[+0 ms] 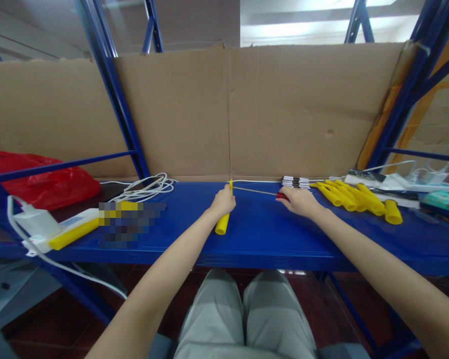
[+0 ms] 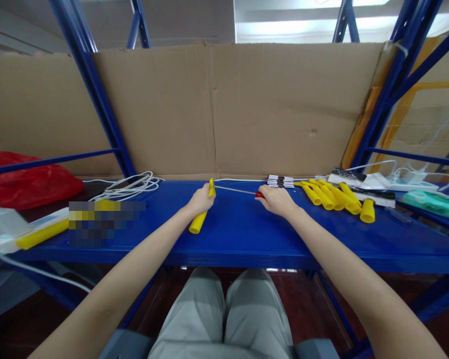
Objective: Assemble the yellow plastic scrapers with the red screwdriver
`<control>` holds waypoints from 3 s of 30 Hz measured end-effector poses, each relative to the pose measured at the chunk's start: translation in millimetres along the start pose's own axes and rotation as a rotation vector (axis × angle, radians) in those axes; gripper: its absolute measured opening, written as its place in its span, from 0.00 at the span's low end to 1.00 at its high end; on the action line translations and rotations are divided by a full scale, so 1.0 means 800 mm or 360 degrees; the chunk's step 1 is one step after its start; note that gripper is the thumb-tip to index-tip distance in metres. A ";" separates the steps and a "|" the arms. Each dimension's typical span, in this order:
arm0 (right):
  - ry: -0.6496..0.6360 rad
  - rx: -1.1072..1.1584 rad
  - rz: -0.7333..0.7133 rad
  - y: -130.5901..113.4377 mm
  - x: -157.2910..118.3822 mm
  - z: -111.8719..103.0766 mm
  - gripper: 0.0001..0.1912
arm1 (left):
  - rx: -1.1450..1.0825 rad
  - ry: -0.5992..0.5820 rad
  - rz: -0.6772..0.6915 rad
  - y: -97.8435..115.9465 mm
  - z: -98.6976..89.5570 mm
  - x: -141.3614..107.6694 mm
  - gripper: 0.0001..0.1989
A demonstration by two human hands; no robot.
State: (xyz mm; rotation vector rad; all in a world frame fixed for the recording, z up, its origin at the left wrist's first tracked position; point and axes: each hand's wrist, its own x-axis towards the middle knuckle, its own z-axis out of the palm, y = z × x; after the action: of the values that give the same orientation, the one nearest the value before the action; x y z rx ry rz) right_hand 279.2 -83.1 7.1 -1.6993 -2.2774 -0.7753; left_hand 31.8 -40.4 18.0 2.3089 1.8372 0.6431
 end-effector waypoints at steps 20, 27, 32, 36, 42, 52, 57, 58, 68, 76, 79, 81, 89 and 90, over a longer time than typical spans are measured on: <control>-0.0040 0.0087 0.0035 -0.002 0.002 0.002 0.14 | 0.0045 -0.0013 -0.0004 0.001 -0.001 0.000 0.16; -0.0070 0.0143 0.0080 -0.002 0.000 0.001 0.17 | 0.0064 -0.0022 0.0017 0.003 -0.001 0.000 0.16; -0.0225 0.0193 0.0056 -0.010 0.003 -0.005 0.16 | 0.0050 -0.0022 -0.0008 0.001 0.000 0.001 0.17; -0.0178 0.0176 -0.0002 -0.007 0.002 -0.001 0.14 | 0.0044 -0.0024 -0.0010 0.001 0.000 0.001 0.17; -0.0183 0.0267 0.0047 -0.002 0.002 0.005 0.13 | 0.0023 -0.0031 -0.0004 0.001 0.000 0.000 0.17; -0.0218 0.0262 0.0059 -0.007 0.004 -0.002 0.14 | 0.0046 -0.0044 -0.0004 0.002 -0.002 0.000 0.16; -0.0217 0.0288 0.0185 -0.005 0.004 0.004 0.13 | 0.0044 -0.0045 0.0016 0.001 -0.001 0.000 0.16; -0.0215 0.0315 0.0190 -0.006 0.004 0.005 0.14 | 0.0043 -0.0045 0.0017 0.001 -0.001 0.001 0.16; -0.0152 0.0370 0.0051 -0.002 0.004 0.005 0.13 | 0.0065 -0.0041 -0.0012 0.000 -0.002 0.001 0.17; -0.0167 0.0448 0.0177 0.002 0.004 0.009 0.14 | 0.0115 -0.0044 0.0006 -0.001 -0.001 0.003 0.16; -0.0143 0.0486 0.0106 0.000 0.004 0.007 0.16 | 0.0116 -0.0044 -0.0010 -0.003 0.000 0.005 0.16; -0.0131 0.0452 0.0051 -0.001 0.004 0.006 0.15 | 0.0111 -0.0047 -0.0016 -0.004 0.000 0.006 0.16; -0.0171 0.0436 0.0124 -0.003 0.004 0.006 0.12 | 0.0089 -0.0054 -0.0004 -0.003 0.000 0.005 0.16; -0.0193 0.0469 0.0142 -0.002 0.004 0.007 0.14 | 0.0086 -0.0054 -0.0004 -0.003 0.000 0.005 0.16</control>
State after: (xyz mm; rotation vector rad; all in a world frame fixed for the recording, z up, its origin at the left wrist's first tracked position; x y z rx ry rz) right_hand 277.0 -77.8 3.4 -1.7331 -2.2393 -0.3064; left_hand 30.2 -36.4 18.4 2.3357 1.8652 0.5573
